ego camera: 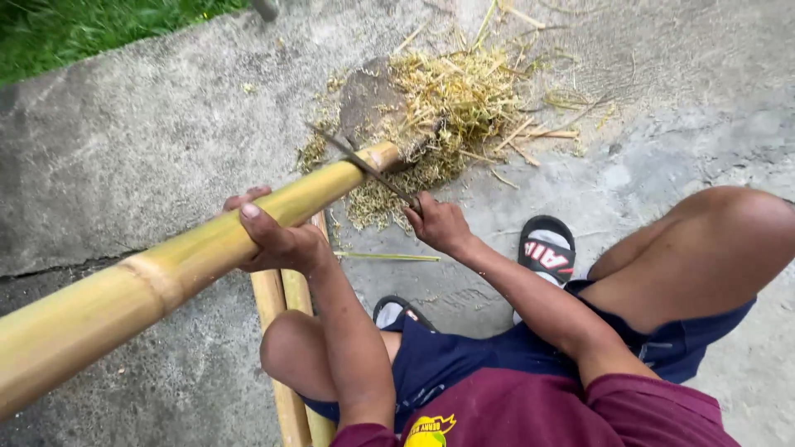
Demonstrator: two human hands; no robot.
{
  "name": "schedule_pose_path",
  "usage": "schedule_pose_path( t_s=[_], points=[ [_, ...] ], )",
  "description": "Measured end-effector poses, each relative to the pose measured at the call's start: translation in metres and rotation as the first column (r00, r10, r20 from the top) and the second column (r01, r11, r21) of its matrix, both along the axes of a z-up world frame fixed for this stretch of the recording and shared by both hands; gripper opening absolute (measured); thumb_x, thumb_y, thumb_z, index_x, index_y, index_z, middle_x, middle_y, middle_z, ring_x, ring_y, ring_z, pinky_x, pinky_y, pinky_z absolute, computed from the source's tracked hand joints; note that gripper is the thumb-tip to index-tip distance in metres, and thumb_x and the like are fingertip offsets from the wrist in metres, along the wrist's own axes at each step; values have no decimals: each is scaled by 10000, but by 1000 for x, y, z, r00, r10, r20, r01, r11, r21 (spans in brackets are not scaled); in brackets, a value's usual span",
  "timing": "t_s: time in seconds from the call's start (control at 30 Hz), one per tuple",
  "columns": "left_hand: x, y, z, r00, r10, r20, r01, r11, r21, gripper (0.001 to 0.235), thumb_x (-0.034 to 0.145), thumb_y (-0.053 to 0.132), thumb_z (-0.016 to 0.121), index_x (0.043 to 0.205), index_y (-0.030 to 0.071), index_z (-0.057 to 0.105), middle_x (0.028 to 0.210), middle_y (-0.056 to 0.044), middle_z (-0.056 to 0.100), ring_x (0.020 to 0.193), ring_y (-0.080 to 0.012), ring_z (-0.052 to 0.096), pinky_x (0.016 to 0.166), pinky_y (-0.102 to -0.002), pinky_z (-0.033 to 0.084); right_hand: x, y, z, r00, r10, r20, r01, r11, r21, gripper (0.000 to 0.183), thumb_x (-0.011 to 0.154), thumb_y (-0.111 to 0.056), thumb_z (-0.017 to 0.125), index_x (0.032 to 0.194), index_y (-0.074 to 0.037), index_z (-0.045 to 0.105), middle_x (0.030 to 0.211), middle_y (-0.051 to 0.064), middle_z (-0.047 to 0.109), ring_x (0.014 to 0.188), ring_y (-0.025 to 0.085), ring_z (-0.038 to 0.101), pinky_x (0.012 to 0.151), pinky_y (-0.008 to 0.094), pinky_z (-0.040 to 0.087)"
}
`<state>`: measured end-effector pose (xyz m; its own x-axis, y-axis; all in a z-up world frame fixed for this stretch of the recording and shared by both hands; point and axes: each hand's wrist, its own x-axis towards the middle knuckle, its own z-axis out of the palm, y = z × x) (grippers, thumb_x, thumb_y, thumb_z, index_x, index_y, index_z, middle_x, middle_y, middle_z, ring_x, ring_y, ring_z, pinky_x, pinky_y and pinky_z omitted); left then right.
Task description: Processing bamboo stalks by scraping the outer layer and cutting them into segments using a machete.
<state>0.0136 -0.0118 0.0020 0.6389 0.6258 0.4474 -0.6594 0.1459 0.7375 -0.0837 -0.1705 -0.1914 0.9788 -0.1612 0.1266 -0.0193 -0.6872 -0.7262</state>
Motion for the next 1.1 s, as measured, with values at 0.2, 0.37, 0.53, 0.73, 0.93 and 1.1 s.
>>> schedule_pose_path(
  t_s=[0.2,0.37,0.53,0.73,0.93,1.1],
  points=[
    [-8,12,-15,1000,-6,-20,6,1000,24,508,934,193,748,1228,-69,427,1030,-167,586,869,-279,627,752,-417,579,-9,-9,-62,945,-101,-310,140,984,106,342,1082,-365,578,984,-37,566,671,271,654,664,488,667,614,568,518],
    [-3,12,-4,996,40,-75,-36,998,59,467,896,238,745,1132,-31,444,964,-146,601,823,-250,645,673,-392,585,3,3,-17,998,-63,-20,66,978,199,288,1050,-310,575,996,-30,533,720,229,684,656,460,683,553,562,525],
    [0,12,-6,1000,-14,-19,15,998,65,438,938,248,771,1102,-24,470,966,-128,591,855,-246,638,769,-390,567,5,2,-24,991,-33,-127,53,987,154,303,1030,-338,573,981,-42,523,656,208,674,597,459,681,544,571,532],
    [-8,6,-7,997,38,-67,-34,998,55,444,906,229,791,1105,-23,484,947,-127,593,825,-247,629,747,-399,577,0,1,-32,973,-64,-222,81,994,68,337,1034,-387,575,977,-59,522,621,222,667,596,482,669,557,584,523],
    [-16,-17,-3,996,-79,32,76,993,91,532,896,237,797,1201,5,428,1006,-110,589,875,-239,643,748,-388,585,7,-9,-38,949,12,-315,29,992,125,366,1060,-416,500,993,-56,479,635,202,674,551,434,699,533,558,567],
    [-20,-15,-6,996,-84,-5,84,994,70,510,916,213,781,1197,-30,432,1045,-129,591,908,-259,633,774,-402,590,-3,-5,-25,992,-72,-102,81,993,84,346,1034,-377,569,980,-38,525,658,241,668,623,491,666,552,593,527]
  ],
)
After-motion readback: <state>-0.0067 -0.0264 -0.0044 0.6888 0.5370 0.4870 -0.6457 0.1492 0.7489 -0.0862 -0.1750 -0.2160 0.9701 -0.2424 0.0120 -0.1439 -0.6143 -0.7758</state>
